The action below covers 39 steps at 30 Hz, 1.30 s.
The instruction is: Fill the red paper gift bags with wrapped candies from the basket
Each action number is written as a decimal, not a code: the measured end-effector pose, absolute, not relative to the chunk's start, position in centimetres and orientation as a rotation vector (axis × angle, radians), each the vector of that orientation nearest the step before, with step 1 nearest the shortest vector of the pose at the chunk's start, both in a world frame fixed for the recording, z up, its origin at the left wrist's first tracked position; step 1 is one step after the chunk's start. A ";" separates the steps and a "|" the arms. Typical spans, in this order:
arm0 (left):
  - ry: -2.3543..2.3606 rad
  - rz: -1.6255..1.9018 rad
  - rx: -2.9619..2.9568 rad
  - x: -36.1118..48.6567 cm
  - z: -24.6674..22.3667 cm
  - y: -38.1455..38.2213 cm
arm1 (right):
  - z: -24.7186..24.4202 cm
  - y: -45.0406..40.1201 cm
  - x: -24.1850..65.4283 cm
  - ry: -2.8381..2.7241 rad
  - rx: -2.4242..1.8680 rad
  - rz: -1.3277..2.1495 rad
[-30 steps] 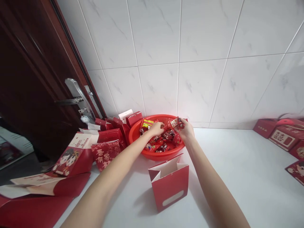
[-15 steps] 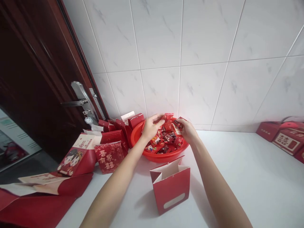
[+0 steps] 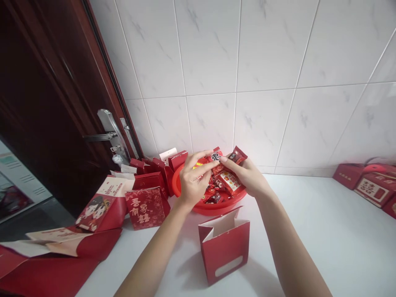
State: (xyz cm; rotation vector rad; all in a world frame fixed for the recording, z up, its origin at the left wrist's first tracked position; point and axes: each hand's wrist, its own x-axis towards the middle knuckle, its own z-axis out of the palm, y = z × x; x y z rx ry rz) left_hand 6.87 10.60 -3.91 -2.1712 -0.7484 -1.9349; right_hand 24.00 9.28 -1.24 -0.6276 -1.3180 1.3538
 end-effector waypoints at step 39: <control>-1.261 -1.988 -3.207 3.7 0.9 4.8 | 1.7 5.9 29.3 -2.037 -0.726 1.094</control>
